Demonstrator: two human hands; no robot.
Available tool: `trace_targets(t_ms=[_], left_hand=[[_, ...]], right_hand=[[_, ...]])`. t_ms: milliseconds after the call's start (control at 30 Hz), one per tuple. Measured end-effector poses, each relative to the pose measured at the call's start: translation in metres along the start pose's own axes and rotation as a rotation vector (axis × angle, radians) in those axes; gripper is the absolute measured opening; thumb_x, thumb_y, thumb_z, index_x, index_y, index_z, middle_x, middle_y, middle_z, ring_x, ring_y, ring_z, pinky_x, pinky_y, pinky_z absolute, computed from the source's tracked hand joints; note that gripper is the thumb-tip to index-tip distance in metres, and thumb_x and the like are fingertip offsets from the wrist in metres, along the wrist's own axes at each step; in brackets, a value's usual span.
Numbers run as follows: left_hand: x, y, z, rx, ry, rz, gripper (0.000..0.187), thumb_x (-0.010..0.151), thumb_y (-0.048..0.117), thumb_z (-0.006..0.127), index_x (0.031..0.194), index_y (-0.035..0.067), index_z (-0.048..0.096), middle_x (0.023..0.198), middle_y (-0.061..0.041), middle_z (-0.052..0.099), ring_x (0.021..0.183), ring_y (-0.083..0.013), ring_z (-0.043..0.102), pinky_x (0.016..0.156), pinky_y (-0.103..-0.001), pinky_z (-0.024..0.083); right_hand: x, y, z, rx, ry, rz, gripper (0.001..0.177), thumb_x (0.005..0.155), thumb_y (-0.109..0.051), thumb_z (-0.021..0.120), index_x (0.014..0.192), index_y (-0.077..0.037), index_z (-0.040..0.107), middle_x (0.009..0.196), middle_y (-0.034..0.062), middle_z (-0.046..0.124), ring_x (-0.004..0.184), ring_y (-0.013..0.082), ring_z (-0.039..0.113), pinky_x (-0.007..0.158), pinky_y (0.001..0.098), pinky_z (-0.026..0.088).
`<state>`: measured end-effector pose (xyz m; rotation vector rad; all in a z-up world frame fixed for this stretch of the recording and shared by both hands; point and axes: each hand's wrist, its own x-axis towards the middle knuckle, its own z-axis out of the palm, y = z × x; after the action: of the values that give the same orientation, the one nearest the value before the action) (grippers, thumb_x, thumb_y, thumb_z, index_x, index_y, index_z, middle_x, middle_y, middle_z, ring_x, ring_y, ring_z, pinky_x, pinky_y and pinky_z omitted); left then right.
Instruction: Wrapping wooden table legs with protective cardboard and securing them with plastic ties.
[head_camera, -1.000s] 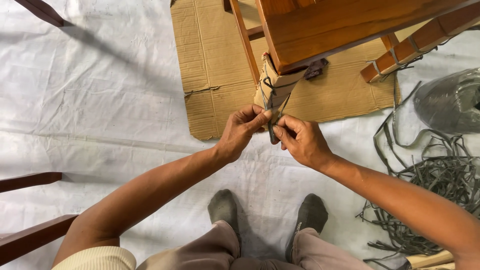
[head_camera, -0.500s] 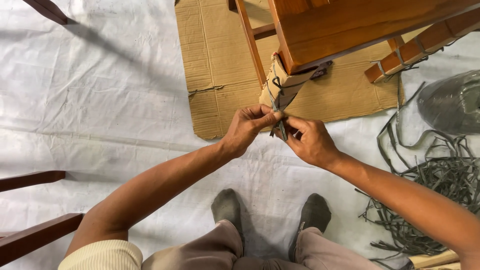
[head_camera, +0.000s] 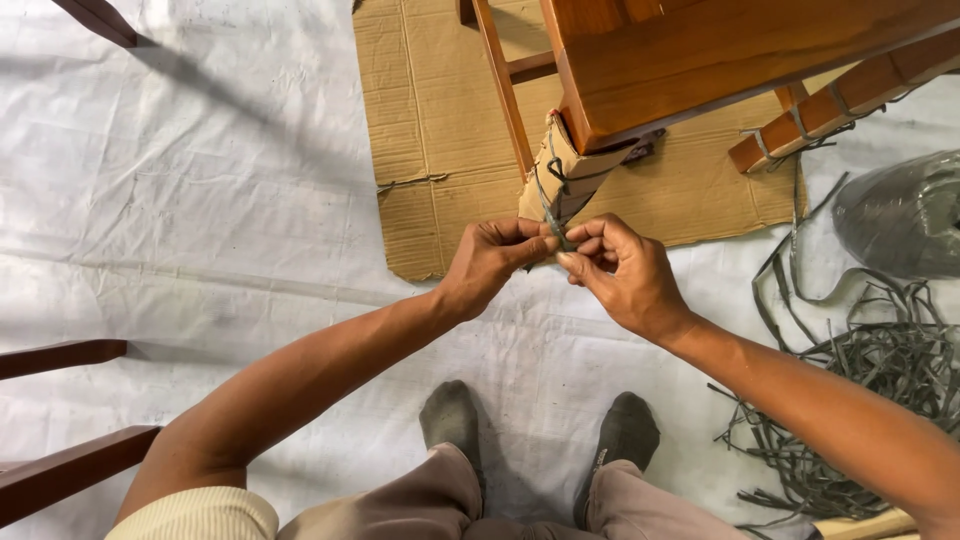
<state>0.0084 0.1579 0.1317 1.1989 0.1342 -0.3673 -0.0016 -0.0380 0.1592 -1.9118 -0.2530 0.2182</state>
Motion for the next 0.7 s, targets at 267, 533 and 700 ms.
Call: trace_targets(t_ms=[267, 533, 700], left_hand=[[0.003, -0.010, -0.008, -0.008, -0.035, 0.004, 0.031, 0.083, 0.007, 0.085, 0.108, -0.006, 0.073, 0.080, -0.014, 0.074, 0.075, -0.0154, 0.073, 0.072, -0.026, 0.062], [-0.005, 0.008, -0.009, 0.417, -0.086, 0.116, 0.013, 0.088, 0.020, 0.081, 0.091, 0.007, 0.078, 0.068, -0.009, 0.071, 0.069, -0.0103, 0.067, 0.066, -0.027, 0.061], [-0.003, 0.017, -0.018, 0.587, -0.116, 0.242, 0.021, 0.094, 0.031, 0.075, 0.092, 0.010, 0.075, 0.075, -0.007, 0.072, 0.077, -0.0152, 0.071, 0.077, -0.037, 0.063]], right_hand=[[0.006, -0.019, -0.010, -0.117, -0.001, -0.163, 0.017, 0.097, -0.008, 0.072, 0.111, 0.002, 0.075, 0.078, 0.0128, 0.071, 0.069, 0.0172, 0.075, 0.063, 0.0297, 0.062], [0.013, -0.017, -0.015, -0.466, -0.011, -0.447, 0.019, 0.101, -0.004, 0.065, 0.117, -0.004, 0.075, 0.081, 0.0099, 0.064, 0.074, 0.0257, 0.072, 0.061, 0.0330, 0.059], [0.016, -0.012, -0.016, -0.705, 0.013, -0.624, 0.015, 0.100, -0.007, 0.067, 0.112, -0.007, 0.074, 0.082, 0.0065, 0.062, 0.074, 0.0237, 0.069, 0.063, 0.0332, 0.058]])
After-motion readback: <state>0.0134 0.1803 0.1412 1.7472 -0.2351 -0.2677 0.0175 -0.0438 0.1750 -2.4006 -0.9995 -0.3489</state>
